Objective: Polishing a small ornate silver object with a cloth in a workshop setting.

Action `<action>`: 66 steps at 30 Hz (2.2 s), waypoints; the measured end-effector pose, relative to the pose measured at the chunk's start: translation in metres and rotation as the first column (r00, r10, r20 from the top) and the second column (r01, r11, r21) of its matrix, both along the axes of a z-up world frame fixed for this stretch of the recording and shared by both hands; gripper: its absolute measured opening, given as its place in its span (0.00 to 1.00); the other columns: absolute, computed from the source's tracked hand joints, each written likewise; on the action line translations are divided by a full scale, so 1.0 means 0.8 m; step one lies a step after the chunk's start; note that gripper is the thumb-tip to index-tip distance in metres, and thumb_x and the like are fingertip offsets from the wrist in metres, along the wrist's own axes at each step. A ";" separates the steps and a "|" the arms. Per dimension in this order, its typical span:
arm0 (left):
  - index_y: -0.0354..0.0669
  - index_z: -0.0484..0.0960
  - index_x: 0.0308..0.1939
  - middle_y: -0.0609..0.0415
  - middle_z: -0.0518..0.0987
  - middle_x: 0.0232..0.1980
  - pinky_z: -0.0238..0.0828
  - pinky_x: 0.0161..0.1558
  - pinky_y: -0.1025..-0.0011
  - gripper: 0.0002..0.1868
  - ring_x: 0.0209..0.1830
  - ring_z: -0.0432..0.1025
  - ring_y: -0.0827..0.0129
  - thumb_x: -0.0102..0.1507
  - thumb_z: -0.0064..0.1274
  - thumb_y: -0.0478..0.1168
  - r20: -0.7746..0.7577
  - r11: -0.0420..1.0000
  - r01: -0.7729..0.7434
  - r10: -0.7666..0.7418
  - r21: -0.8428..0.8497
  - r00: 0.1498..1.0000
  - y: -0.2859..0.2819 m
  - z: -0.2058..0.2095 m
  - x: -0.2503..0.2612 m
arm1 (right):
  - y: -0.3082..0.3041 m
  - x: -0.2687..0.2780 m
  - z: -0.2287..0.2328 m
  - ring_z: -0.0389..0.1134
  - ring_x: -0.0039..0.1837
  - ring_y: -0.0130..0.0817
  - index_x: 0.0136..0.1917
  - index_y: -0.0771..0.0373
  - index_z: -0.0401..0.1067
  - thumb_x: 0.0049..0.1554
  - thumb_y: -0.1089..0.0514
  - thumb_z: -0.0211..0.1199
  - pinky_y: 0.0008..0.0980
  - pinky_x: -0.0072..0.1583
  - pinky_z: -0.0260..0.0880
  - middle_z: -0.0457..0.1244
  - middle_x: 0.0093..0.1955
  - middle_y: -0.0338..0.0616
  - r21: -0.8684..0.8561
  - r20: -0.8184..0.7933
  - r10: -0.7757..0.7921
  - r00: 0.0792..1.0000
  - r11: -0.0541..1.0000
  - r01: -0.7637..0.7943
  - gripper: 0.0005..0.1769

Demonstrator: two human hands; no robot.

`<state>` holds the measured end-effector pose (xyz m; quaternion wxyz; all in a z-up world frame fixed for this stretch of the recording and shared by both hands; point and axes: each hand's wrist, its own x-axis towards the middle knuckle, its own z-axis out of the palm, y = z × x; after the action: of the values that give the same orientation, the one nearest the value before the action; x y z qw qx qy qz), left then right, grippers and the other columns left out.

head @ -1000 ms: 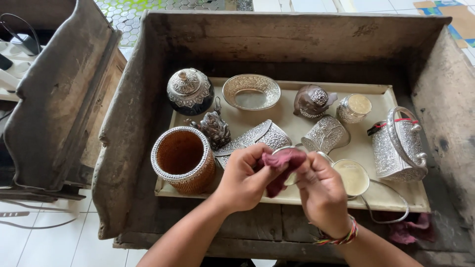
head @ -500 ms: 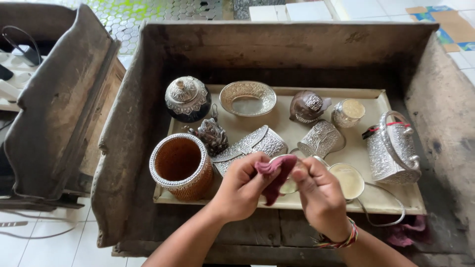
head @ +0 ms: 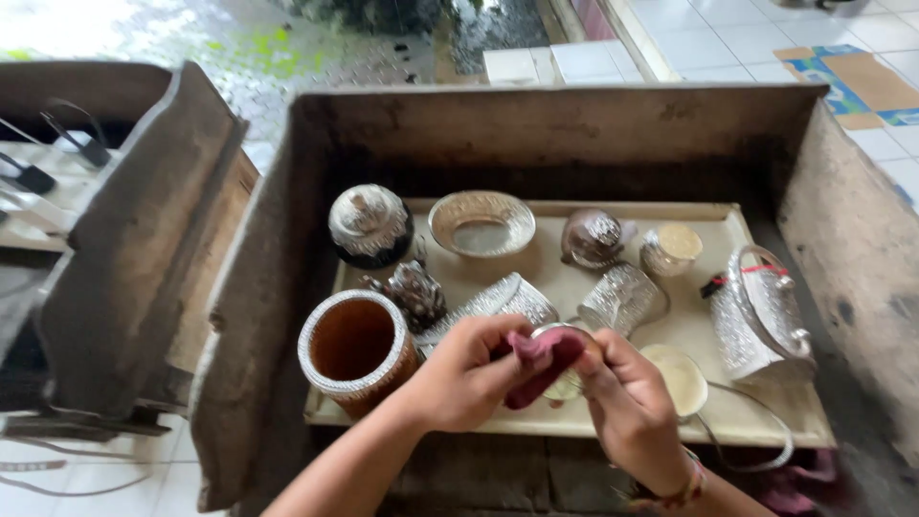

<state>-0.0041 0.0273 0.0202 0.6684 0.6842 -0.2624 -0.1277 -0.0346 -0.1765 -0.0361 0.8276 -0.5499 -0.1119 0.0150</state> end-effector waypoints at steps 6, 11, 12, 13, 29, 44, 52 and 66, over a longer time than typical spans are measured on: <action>0.46 0.70 0.29 0.61 0.75 0.23 0.61 0.21 0.79 0.16 0.19 0.68 0.80 0.68 0.55 0.44 0.025 0.986 -0.107 0.111 -0.124 0.993 0.004 -0.018 -0.010 | 0.010 -0.003 0.023 0.70 0.39 0.32 0.54 0.69 0.75 0.64 0.48 0.55 0.28 0.46 0.70 0.69 0.37 0.47 -0.307 0.126 0.014 0.992 0.951 0.026 0.21; 0.42 0.74 0.29 0.60 0.72 0.25 0.63 0.21 0.75 0.18 0.20 0.66 0.76 0.70 0.51 0.48 -0.095 0.962 -0.169 0.151 -0.216 0.984 0.000 -0.046 -0.021 | 0.015 -0.009 0.020 0.54 0.39 0.26 0.41 0.61 0.67 0.66 0.53 0.55 0.27 0.43 0.58 0.55 0.37 0.35 -0.301 0.144 0.106 0.984 0.952 -0.059 0.14; 0.40 0.72 0.30 0.56 0.74 0.25 0.72 0.19 0.74 0.17 0.20 0.71 0.74 0.70 0.52 0.45 -0.223 0.942 -0.150 0.084 -0.300 0.971 -0.002 -0.050 -0.022 | 0.014 -0.009 0.020 0.52 0.38 0.26 0.41 0.61 0.68 0.66 0.52 0.54 0.27 0.41 0.56 0.55 0.36 0.34 -0.311 0.139 0.105 0.985 0.949 -0.058 0.14; 0.40 0.72 0.30 0.56 0.74 0.25 0.72 0.19 0.74 0.17 0.20 0.71 0.74 0.70 0.52 0.45 -0.228 0.943 -0.145 0.077 -0.301 0.971 -0.001 -0.047 -0.022 | 0.011 -0.008 0.016 0.52 0.38 0.26 0.41 0.61 0.68 0.66 0.52 0.54 0.27 0.41 0.56 0.55 0.36 0.34 -0.312 0.134 0.099 0.986 0.949 -0.053 0.14; 0.47 0.66 0.29 0.63 0.66 0.24 0.57 0.22 0.75 0.16 0.20 0.61 0.78 0.70 0.50 0.45 0.033 0.977 -0.167 0.173 -0.131 0.984 -0.006 -0.037 -0.025 | 0.006 0.000 0.012 0.63 0.38 0.33 0.50 0.72 0.71 0.66 0.53 0.53 0.29 0.41 0.69 0.61 0.38 0.45 -0.179 0.082 0.117 0.990 0.979 -0.101 0.17; 0.44 0.67 0.32 0.57 0.74 0.22 0.62 0.17 0.78 0.14 0.16 0.70 0.74 0.70 0.51 0.42 -0.085 0.967 -0.112 0.094 -0.227 0.992 0.000 -0.039 -0.026 | 0.000 0.000 -0.017 0.62 0.41 0.28 0.53 0.70 0.72 0.66 0.53 0.54 0.26 0.42 0.68 0.62 0.41 0.43 -0.205 0.027 0.062 0.998 0.977 -0.055 0.16; 0.42 0.68 0.25 0.49 0.79 0.23 0.77 0.18 0.74 0.18 0.22 0.81 0.64 0.67 0.57 0.39 -0.119 0.937 -0.149 0.117 -0.315 0.986 -0.007 -0.042 -0.026 | 0.011 -0.003 0.000 0.64 0.36 0.27 0.52 0.66 0.74 0.66 0.48 0.54 0.23 0.35 0.64 0.63 0.39 0.42 -0.247 0.022 0.087 0.996 0.966 -0.079 0.19; 0.45 0.69 0.26 0.55 0.75 0.20 0.68 0.15 0.77 0.18 0.15 0.73 0.71 0.69 0.51 0.45 -0.140 0.950 -0.209 0.180 -0.234 0.974 -0.010 -0.047 -0.025 | 0.006 0.000 -0.004 0.60 0.34 0.26 0.45 0.63 0.69 0.66 0.51 0.55 0.24 0.33 0.67 0.58 0.35 0.37 -0.264 0.054 0.119 0.991 0.959 -0.101 0.14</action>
<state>-0.0242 0.0191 -0.0177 0.7719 0.6096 -0.1676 -0.0673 -0.0347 -0.1717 -0.0393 0.7415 -0.6471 -0.1680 0.0566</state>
